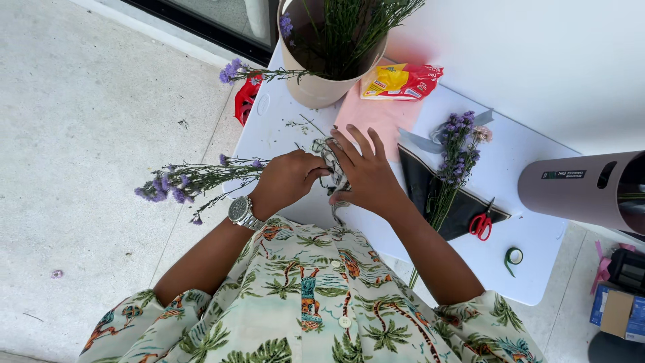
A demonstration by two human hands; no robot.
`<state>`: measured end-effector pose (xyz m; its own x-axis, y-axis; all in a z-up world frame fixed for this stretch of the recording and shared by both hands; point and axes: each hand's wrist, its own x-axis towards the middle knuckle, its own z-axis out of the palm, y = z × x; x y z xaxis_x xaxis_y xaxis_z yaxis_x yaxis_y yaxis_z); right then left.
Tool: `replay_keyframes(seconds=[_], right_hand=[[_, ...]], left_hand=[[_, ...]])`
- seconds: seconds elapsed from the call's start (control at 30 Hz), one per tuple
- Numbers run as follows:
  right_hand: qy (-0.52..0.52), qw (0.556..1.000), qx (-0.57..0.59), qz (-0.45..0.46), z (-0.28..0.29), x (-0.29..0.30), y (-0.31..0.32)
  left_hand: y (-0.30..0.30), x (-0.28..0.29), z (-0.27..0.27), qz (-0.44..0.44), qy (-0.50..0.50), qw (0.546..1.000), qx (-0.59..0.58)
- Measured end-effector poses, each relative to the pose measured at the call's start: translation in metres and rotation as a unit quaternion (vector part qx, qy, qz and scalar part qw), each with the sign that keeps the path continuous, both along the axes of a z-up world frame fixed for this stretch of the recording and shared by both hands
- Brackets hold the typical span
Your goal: The person arranges flowers in a vase and on a work surface, trimming stems with shears and securing them with tape.
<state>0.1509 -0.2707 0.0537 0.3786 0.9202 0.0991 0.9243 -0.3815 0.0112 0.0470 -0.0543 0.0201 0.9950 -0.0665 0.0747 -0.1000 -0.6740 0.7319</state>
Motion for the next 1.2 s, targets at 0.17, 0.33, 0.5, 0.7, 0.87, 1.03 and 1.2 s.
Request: replay_keyframes(seconds=[0.17,0.33,0.5,0.7,0.87,1.03,1.2], right_hand=[[0.078,0.988,-0.135,0.012,-0.073,0.032,-0.011],[0.110,0.985,-0.128,-0.048,-0.040,0.032,-0.004],[0.115,0.991,-0.051,-0.043,0.003,0.020,0.008],[0.008,0.965,0.190,0.182,-0.009,0.004,0.013],[-0.056,0.990,0.053,0.119,-0.091,0.025,-0.002],[0.006,0.990,-0.011,0.139,-0.049,0.020,0.000],[0.105,0.994,-0.041,0.007,0.053,0.014,-0.019]], left_hand=[[-0.004,-0.001,0.010,-0.025,0.010,0.999,-0.026],[-0.001,-0.006,0.031,-0.065,0.022,0.995,0.075],[0.007,-0.004,0.002,-0.059,-0.009,0.976,0.211],[0.016,0.000,-0.025,-0.072,0.019,0.968,0.241],[0.015,-0.004,-0.007,-0.059,-0.004,0.984,0.169],[0.015,-0.010,0.007,-0.061,0.029,0.987,0.147],[0.029,-0.019,0.026,-0.038,0.045,0.988,0.143]])
